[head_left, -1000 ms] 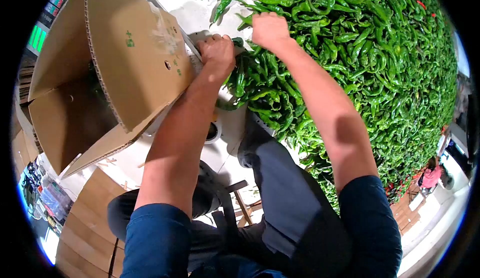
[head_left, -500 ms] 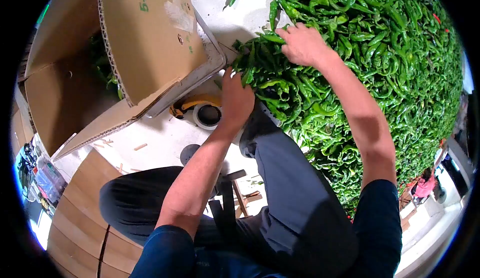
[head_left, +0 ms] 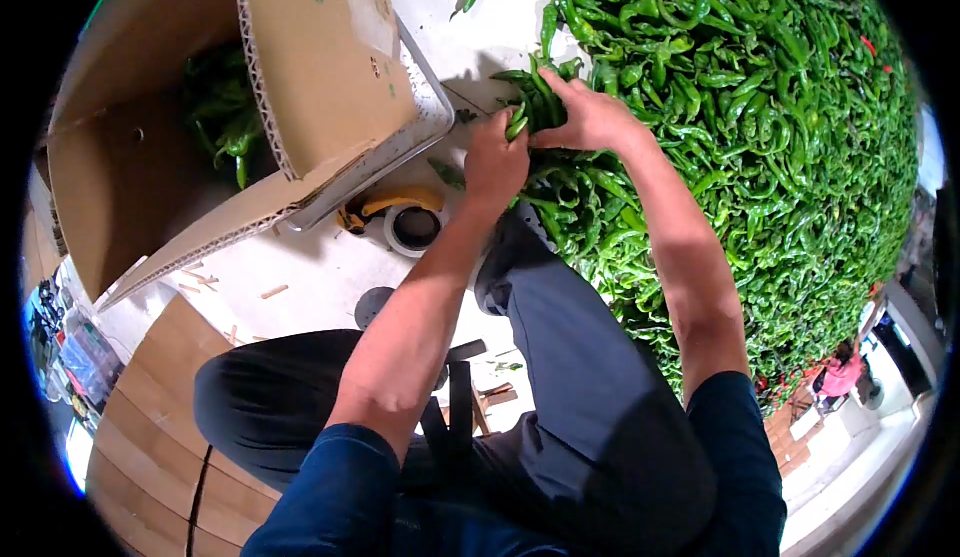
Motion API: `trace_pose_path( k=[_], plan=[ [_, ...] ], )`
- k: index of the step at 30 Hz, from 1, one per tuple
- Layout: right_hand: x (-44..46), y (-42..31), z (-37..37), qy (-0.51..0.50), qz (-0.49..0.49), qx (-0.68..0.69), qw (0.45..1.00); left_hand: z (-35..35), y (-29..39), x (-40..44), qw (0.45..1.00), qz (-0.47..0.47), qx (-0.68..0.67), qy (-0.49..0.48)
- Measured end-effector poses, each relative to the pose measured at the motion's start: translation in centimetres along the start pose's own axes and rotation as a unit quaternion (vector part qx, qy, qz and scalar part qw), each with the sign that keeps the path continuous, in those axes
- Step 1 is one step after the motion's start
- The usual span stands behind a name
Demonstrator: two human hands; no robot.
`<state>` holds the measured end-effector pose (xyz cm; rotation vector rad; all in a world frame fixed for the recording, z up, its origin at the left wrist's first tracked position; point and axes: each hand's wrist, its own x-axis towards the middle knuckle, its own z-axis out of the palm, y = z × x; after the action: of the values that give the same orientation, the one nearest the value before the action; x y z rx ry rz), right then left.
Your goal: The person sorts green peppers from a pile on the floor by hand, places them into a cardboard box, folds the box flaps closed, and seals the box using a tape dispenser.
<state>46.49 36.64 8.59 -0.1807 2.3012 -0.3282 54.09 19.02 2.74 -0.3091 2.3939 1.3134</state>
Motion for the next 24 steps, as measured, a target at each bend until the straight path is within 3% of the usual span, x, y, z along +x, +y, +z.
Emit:
trace_pose_path(
  k=[2,6,7,8,9,11,15,16,22,24],
  plan=[
    [0.3,-0.1,-0.3,-0.027,-0.009,-0.005,1.000,0.8,-0.6,0.2,0.995,0.019,-0.092,0.031],
    [2.8,1.9,0.9,-0.022,-0.062,0.009,0.998,0.9,1.8,-0.1,0.991,-0.002,-0.132,0.017],
    [1.6,-0.8,-3.1,-0.164,0.031,0.118,0.979,1.2,1.9,0.1,0.993,-0.009,-0.115,0.021],
    [2.1,-1.0,-3.4,-0.186,0.043,0.117,0.975,1.3,1.9,0.4,0.995,-0.014,-0.098,0.027],
    [2.6,-1.1,-3.7,-0.208,0.055,0.117,0.970,1.3,1.6,0.6,0.977,-0.044,-0.209,-0.001],
    [2.4,-1.6,-3.7,-0.188,0.040,0.116,0.974,1.2,0.8,0.5,0.900,-0.102,-0.420,-0.061],
    [1.7,-1.9,-3.1,-0.141,0.013,0.112,0.984,0.2,1.0,0.9,0.867,-0.168,-0.457,-0.105],
    [4.1,2.4,1.5,-0.011,-0.156,0.130,0.979,-0.4,1.9,1.3,0.865,-0.192,-0.450,-0.109],
    [1.9,-1.3,-3.8,-0.182,0.019,0.202,0.962,-0.4,1.8,3.1,0.755,-0.196,-0.578,-0.239],
    [1.7,-1.2,-4.1,-0.177,0.021,0.224,0.958,-0.1,1.6,3.9,0.731,-0.188,-0.594,-0.278]
  ],
)
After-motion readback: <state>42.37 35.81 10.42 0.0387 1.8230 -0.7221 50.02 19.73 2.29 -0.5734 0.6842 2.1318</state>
